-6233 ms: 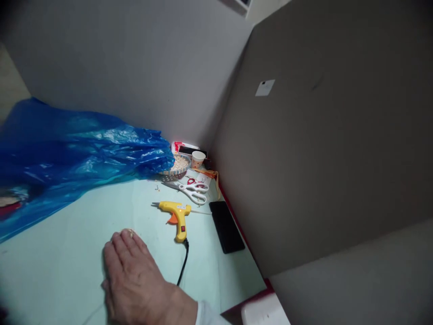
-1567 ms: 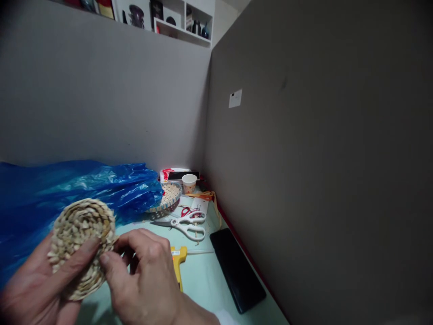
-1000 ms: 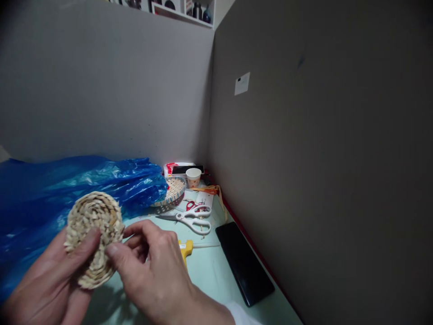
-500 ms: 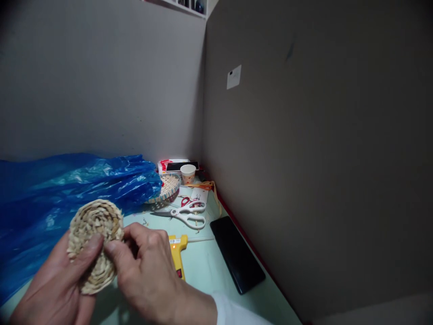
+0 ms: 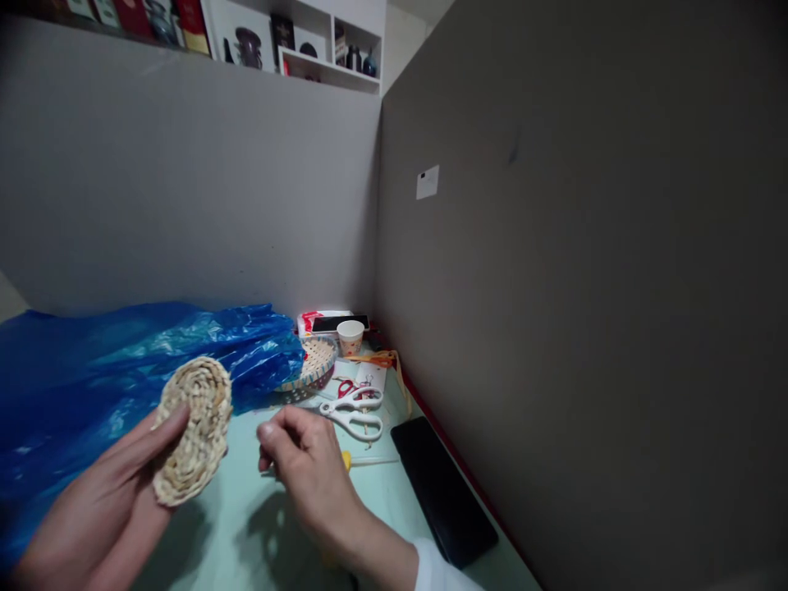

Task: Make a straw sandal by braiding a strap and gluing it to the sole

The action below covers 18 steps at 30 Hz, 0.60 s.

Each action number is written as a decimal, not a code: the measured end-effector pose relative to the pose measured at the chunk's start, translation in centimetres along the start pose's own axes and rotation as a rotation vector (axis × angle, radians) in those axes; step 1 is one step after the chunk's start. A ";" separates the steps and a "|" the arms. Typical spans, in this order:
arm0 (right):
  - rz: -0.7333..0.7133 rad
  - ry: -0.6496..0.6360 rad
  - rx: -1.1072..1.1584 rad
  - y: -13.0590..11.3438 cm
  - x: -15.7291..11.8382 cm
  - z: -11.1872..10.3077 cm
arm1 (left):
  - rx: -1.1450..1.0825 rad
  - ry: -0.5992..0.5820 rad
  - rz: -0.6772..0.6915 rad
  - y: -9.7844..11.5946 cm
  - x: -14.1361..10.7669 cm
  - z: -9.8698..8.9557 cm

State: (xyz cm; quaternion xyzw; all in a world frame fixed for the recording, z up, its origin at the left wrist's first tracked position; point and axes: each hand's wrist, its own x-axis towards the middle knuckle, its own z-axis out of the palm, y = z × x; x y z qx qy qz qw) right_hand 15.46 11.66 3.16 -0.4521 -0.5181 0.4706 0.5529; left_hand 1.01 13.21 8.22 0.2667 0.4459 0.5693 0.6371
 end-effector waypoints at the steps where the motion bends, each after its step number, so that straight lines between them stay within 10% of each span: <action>1: -0.016 0.010 0.007 0.1 0.0 -0.2 | -0.025 -0.029 -0.049 0.0 0.1 0.1; 12: -0.072 -0.042 -0.153 -1.3 0.2 -1.8 | 0.062 -0.095 -0.144 -2.9 0.7 -0.5; 18: -0.107 -0.047 -0.097 -0.8 0.2 -1.6 | 0.131 -0.336 -0.121 -3.2 0.3 -0.8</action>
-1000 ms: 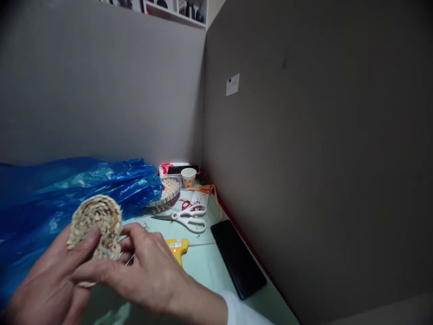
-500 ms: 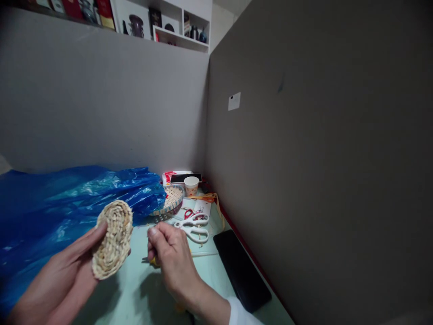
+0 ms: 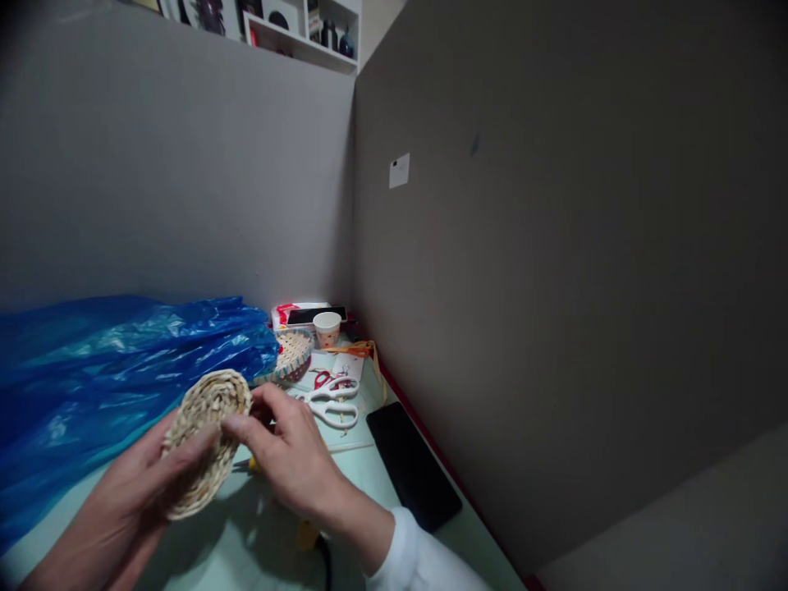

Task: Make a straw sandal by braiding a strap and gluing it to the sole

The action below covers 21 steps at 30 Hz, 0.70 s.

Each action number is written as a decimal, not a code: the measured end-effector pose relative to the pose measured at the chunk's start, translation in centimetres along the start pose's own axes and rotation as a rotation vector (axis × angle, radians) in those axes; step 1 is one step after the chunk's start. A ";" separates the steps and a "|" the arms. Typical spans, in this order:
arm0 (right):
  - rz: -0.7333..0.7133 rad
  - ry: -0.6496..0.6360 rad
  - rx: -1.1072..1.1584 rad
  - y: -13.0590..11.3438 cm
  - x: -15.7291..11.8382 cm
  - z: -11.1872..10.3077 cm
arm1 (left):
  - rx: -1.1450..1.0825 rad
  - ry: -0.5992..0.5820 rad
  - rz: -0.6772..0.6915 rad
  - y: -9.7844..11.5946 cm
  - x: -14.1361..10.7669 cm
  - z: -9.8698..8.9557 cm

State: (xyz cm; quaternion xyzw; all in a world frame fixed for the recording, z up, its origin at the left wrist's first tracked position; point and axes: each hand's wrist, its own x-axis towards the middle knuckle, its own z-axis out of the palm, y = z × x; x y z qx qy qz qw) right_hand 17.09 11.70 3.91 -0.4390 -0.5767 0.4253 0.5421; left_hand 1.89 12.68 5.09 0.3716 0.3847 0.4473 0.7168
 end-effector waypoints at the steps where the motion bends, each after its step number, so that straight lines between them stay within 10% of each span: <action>1: 0.013 -0.001 0.031 0.0 0.1 0.0 | -0.004 -0.028 -0.026 0.0 -0.1 0.0; 21: 0.027 0.141 0.051 -0.9 0.2 -0.9 | 0.349 0.051 0.041 -1.1 0.2 -0.5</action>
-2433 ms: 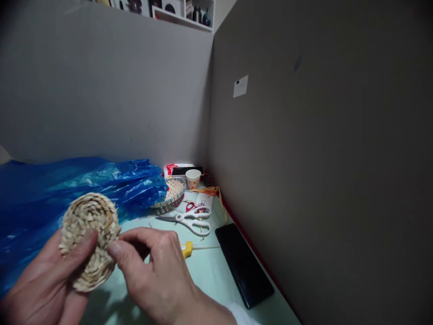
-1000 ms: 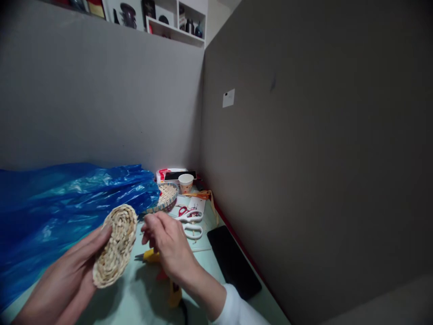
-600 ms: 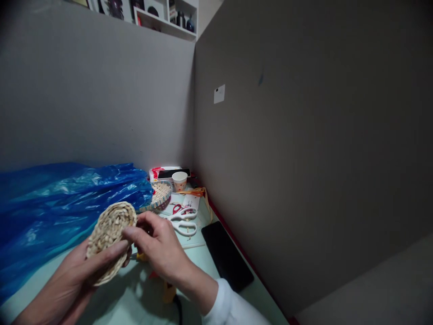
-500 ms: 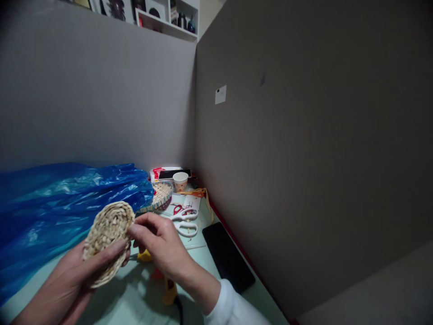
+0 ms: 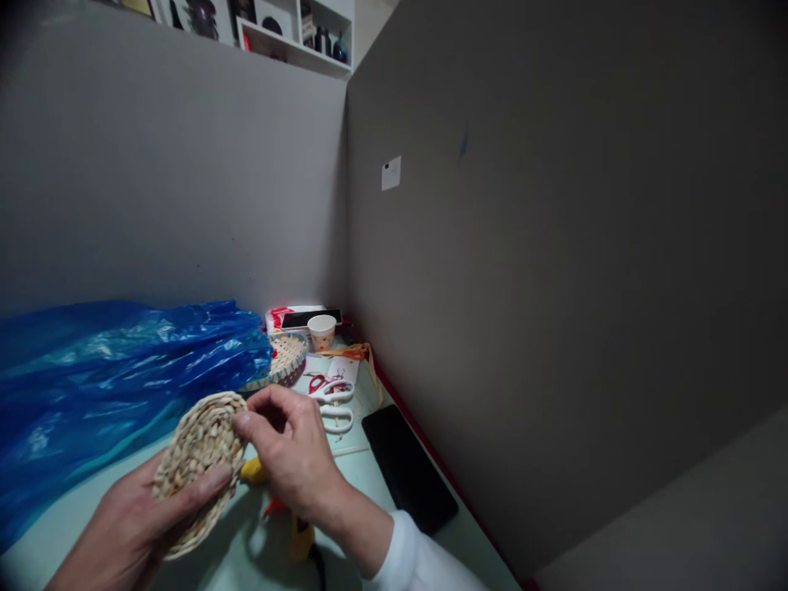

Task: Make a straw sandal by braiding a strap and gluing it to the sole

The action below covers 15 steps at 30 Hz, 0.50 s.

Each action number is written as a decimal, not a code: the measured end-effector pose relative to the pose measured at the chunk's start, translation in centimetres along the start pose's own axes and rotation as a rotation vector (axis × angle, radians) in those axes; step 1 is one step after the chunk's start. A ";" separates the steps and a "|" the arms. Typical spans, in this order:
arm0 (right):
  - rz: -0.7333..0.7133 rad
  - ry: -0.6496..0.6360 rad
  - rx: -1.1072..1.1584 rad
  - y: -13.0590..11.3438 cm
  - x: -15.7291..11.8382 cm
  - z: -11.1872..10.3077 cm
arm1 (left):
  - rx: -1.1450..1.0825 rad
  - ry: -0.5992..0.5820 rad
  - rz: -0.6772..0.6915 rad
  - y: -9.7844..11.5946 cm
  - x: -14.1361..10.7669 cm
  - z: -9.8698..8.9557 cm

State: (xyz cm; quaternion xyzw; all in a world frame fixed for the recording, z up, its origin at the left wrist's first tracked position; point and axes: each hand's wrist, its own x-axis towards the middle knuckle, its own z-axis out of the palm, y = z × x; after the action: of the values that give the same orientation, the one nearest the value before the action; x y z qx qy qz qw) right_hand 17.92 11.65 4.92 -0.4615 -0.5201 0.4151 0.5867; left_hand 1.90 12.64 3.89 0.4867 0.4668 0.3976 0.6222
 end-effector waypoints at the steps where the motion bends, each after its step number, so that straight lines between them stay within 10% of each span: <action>1: 0.001 -0.023 0.010 -0.1 0.0 -0.1 | 0.010 -0.007 0.008 0.0 0.0 0.0; 15: -0.042 0.011 -0.051 0.1 0.4 -0.2 | 0.122 -0.141 0.054 -0.7 -0.2 1.0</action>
State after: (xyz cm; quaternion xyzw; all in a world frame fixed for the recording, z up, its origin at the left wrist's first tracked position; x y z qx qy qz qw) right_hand 18.14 12.00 4.86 -0.4677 -0.5369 0.3867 0.5860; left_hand 2.80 12.03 3.31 0.5627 0.4319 0.3498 0.6119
